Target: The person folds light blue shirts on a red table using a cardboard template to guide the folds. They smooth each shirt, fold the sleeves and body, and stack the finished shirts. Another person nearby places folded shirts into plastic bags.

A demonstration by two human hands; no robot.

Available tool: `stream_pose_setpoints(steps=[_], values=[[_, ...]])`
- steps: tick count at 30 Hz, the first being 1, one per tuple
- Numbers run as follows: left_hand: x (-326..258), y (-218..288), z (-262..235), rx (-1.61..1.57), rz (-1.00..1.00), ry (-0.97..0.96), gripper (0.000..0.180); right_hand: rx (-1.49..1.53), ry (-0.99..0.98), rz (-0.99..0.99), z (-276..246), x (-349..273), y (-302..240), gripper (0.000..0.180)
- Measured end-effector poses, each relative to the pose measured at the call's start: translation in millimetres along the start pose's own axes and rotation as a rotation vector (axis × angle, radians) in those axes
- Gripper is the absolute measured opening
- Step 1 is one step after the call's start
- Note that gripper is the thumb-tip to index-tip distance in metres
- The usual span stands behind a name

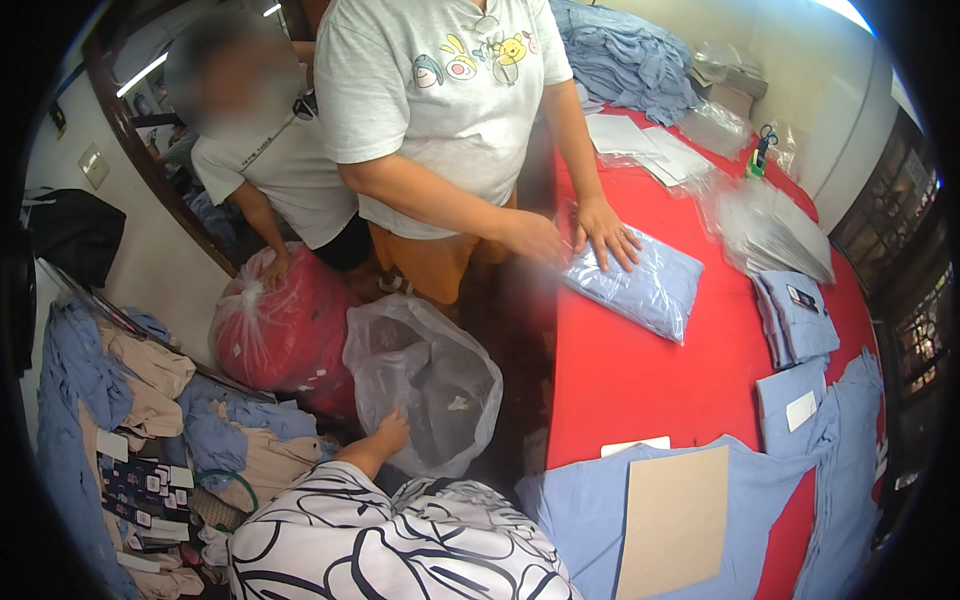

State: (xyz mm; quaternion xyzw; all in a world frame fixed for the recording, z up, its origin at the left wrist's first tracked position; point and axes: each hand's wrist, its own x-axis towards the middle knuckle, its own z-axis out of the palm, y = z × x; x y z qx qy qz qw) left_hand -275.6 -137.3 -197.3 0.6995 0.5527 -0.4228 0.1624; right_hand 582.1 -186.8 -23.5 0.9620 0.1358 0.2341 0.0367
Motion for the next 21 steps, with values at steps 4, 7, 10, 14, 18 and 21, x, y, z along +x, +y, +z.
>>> stream_pose_setpoints(steps=[4, 7, 10, 14, 18, 21], values=[[-28, -17, 19, -0.299, -0.269, -0.098, 0.034, 0.026, -0.039, 0.008, 1, 1, 8, 0.061], [-30, -61, 59, -0.369, -0.598, -0.184, 0.033, 0.054, -0.081, 0.017, -3, 10, 13, 0.063], [-81, -97, 25, -0.199, -0.689, -0.495, 0.027, 0.093, -0.135, 0.065, -7, 23, 9, 0.065], [-132, -162, 14, -0.363, -0.973, -0.639, 0.025, 0.088, -0.198, 0.096, 10, 33, 17, 0.067], [-152, -197, 33, -0.531, -1.024, -0.647, 0.03, 0.09, -0.161, 0.088, 9, 33, 18, 0.067], [-149, -200, 90, -0.72, -0.984, -0.554, 0.034, 0.103, -0.143, 0.09, 2, 32, 13, 0.065]])
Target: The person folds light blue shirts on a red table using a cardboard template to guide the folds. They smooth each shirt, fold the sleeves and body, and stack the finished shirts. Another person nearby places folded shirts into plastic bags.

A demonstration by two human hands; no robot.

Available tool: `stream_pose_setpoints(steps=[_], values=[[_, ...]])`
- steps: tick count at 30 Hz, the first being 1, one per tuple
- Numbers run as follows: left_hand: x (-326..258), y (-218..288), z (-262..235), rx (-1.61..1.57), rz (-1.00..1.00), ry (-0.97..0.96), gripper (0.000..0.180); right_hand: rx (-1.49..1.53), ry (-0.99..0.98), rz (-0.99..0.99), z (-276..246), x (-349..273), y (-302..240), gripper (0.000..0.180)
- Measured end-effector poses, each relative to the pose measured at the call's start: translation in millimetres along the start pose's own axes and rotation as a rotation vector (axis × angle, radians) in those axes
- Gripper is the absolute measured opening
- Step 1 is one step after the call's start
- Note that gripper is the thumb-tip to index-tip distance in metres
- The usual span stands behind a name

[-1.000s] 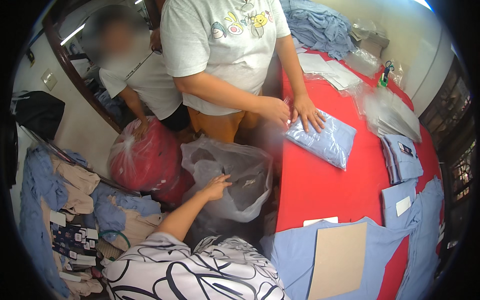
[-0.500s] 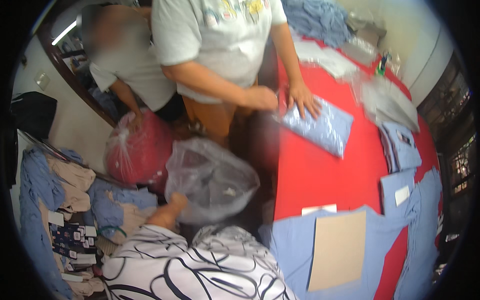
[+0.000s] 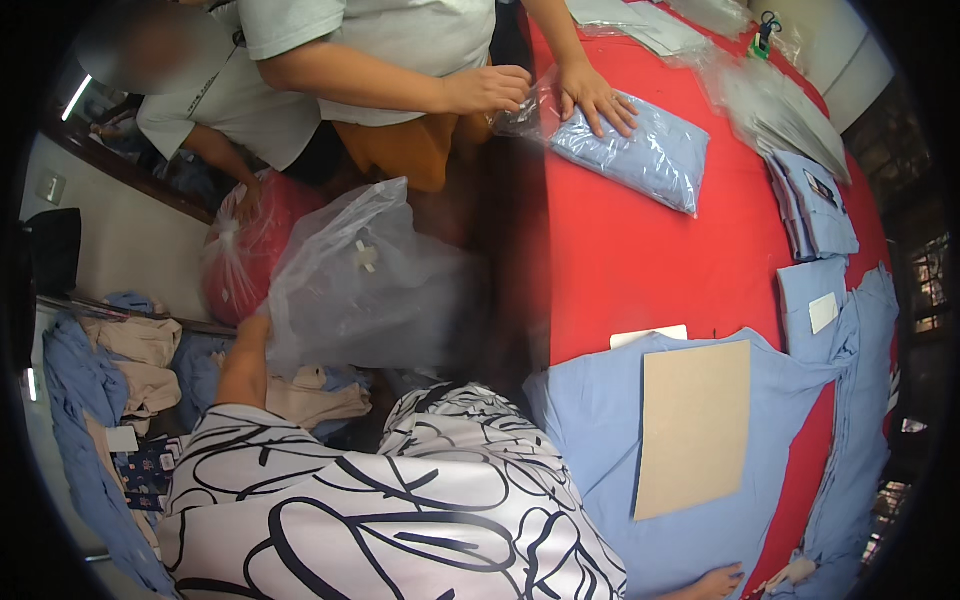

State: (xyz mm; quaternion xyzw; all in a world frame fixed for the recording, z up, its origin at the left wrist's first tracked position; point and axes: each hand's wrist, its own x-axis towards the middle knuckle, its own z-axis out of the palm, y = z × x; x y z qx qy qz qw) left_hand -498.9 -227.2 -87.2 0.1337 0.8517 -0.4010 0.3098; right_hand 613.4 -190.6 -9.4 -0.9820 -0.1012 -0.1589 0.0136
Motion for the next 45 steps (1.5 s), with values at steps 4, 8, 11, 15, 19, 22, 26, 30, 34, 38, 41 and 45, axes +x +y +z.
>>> stream_pose_setpoints(steps=[4, 8, 11, 15, 19, 22, 26, 30, 34, 38, 41, 45], values=[[31, -52, 45, -0.181, 0.096, 0.138, 0.04, -0.009, -0.034, -0.086, 6, -26, -24, 0.059], [-45, 3, 21, -0.362, 0.222, 0.585, 0.035, -0.043, 0.159, -0.209, -16, -23, 11, 0.06], [-58, -1, 18, -0.432, 0.132, 0.884, 0.032, -0.063, 0.205, -0.245, -9, -21, 18, 0.06], [-58, -22, 22, -0.618, -0.272, 0.63, 0.032, -0.045, 0.218, -0.229, -2, -19, 12, 0.058], [-7, -47, 41, -0.503, -0.072, 0.241, 0.035, -0.008, 0.207, -0.261, 9, -16, -4, 0.055], [10, -51, 52, -0.447, 0.014, 0.161, 0.038, 0.036, 0.202, -0.313, 9, -10, -24, 0.053], [-13, -42, 48, -0.592, 0.08, 0.284, 0.039, 0.118, 0.208, -0.379, 6, -3, -43, 0.051], [-135, -39, 22, -1.121, 0.143, 0.835, 0.046, 0.401, 0.21, -0.509, 4, 10, -64, 0.048], [-206, -138, 80, -1.016, -0.084, 1.717, 0.056, 1.01, 0.02, -0.869, -10, -11, -174, 0.046], [-310, -281, 200, -1.127, -0.758, 1.914, 0.058, 1.233, 0.032, -0.998, -81, -90, -254, 0.038], [-443, -408, 419, -0.366, -1.693, 1.779, 0.06, 1.281, -0.191, -0.882, -112, -138, -267, 0.029], [-534, -355, 542, -0.935, -1.965, 0.746, 0.058, 1.206, -0.133, -0.788, -102, -143, -259, 0.027]])
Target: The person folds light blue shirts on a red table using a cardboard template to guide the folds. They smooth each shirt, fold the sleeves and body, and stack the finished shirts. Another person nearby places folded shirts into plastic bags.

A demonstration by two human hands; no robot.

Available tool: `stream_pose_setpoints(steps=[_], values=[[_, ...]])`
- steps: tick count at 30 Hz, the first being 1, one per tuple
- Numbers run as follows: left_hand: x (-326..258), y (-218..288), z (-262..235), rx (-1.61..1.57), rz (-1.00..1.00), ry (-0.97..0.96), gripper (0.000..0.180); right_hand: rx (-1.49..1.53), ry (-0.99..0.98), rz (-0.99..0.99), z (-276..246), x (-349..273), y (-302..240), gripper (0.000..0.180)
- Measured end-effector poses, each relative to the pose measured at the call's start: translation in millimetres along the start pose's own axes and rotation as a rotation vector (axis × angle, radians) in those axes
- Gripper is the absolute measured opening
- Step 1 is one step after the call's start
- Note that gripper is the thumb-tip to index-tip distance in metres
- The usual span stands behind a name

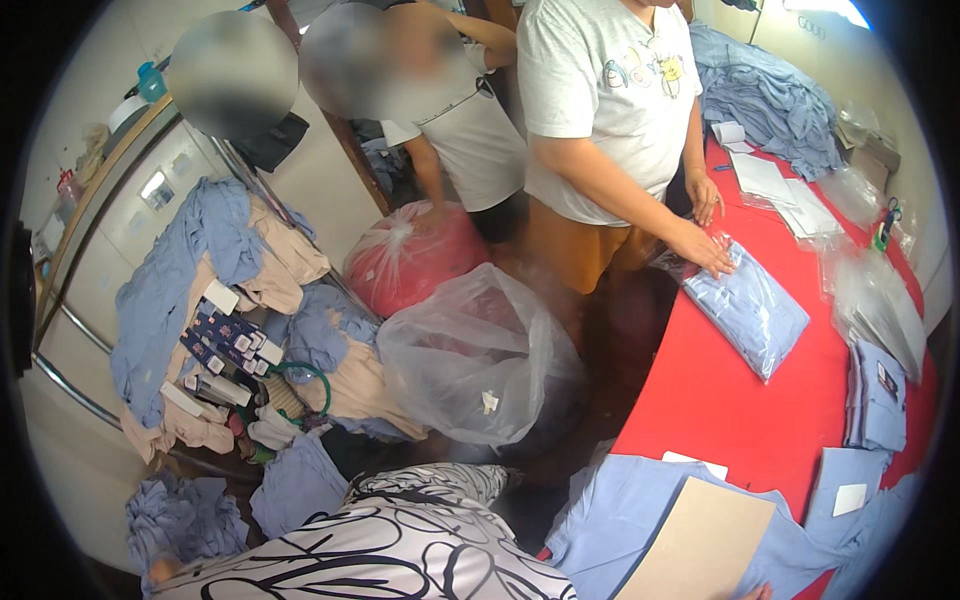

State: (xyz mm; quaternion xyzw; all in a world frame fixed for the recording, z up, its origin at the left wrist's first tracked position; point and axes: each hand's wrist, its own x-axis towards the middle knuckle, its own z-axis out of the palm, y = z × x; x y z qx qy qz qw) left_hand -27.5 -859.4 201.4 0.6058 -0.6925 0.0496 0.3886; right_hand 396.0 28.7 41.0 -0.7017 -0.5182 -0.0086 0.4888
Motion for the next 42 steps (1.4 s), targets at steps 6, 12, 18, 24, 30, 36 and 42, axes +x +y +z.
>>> stream_pose_setpoints(steps=[6, 12, 18, 24, 30, 36, 42], values=[[-24, -49, -2, 0.205, -0.02, -0.296, 0.056, -0.153, -0.075, -0.037, 3, 3, 2, 0.027], [-45, -30, 5, 0.178, 0.038, -0.306, 0.055, -0.23, -0.188, -0.075, 19, 10, 68, 0.033], [-93, 36, 27, -0.029, 0.274, -0.171, 0.056, -0.22, -0.153, -0.089, 26, 7, 93, 0.03], [-332, 192, -9, -0.71, 1.31, -0.779, 0.064, -0.337, -0.124, -0.049, 16, -2, 46, 0.025], [-553, 259, -171, -0.9, 2.003, -0.983, 0.066, -0.302, -0.085, -0.043, 14, -15, 52, 0.022], [-675, 248, -256, -1.203, 2.299, -1.246, 0.062, -0.405, -0.067, 0.046, 12, -15, 36, 0.024], [-718, 227, -260, -1.294, 2.318, -1.57, 0.059, -0.405, -0.06, 0.0, 29, -8, 30, 0.024]])
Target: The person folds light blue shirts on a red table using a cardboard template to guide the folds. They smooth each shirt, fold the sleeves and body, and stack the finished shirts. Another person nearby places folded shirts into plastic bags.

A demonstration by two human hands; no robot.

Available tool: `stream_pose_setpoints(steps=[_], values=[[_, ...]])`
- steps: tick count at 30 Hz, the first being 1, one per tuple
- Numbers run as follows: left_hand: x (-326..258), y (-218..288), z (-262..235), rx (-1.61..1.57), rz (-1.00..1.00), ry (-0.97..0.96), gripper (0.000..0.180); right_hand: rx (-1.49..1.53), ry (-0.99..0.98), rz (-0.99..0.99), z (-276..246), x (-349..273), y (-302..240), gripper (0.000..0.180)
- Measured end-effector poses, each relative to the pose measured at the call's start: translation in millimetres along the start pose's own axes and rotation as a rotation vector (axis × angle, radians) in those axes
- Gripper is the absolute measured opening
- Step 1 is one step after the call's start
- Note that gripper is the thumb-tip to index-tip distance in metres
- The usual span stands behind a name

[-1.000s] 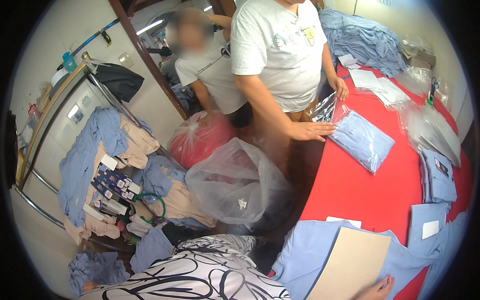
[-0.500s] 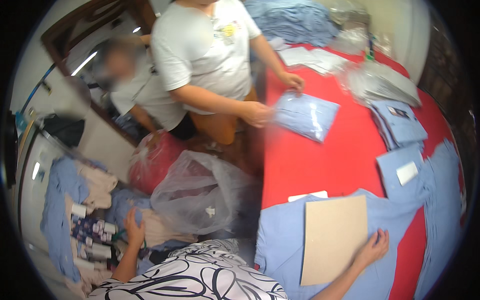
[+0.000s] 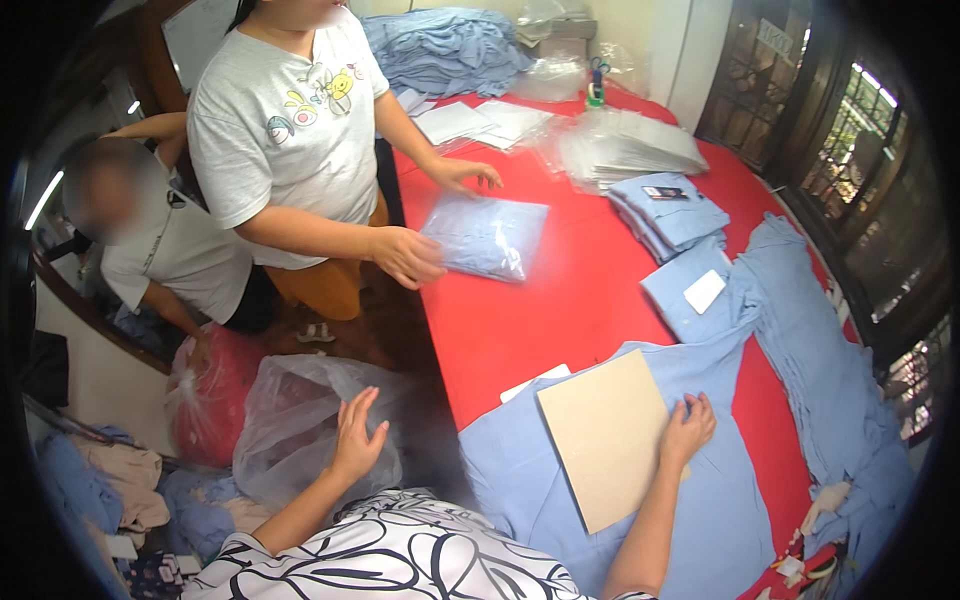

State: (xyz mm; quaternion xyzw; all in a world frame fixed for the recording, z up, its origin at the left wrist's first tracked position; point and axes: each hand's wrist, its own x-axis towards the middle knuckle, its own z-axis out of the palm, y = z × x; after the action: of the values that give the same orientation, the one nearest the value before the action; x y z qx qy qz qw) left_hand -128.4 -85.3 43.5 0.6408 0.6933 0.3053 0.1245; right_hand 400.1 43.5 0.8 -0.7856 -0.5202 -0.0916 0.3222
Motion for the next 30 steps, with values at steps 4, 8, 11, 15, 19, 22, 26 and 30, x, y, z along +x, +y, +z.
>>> stream_pose_setpoints(steps=[4, 8, 11, 15, 19, 22, 26, 30], values=[[27, 10, 32, -0.195, 0.144, -0.057, 0.052, 0.027, 0.024, 0.003, 1, -1, -12, 0.022], [92, 52, 75, -0.277, 0.377, -0.132, 0.04, 0.007, 0.045, 0.078, -16, -7, 25, 0.023], [138, 76, 94, -0.379, 0.451, -0.169, 0.035, 0.428, -0.061, 0.234, -17, 2, 18, 0.028], [198, 88, 119, -0.403, 0.546, -0.248, 0.033, 0.204, 0.121, 0.076, -61, 7, -14, 0.026], [216, 138, 170, -0.424, 0.547, -0.429, 0.035, -0.089, 0.148, 0.5, -133, -46, 41, 0.031], [208, 143, 208, -0.268, 0.643, -0.371, 0.038, -0.341, 0.158, 0.723, -175, -99, 89, 0.036], [198, 147, 210, -0.154, 0.653, -0.286, 0.045, -0.579, 0.19, 0.958, -191, -161, 120, 0.049], [207, 142, 215, -0.003, 0.759, -0.225, 0.045, -0.591, 0.147, 0.95, -184, -165, 129, 0.055]])
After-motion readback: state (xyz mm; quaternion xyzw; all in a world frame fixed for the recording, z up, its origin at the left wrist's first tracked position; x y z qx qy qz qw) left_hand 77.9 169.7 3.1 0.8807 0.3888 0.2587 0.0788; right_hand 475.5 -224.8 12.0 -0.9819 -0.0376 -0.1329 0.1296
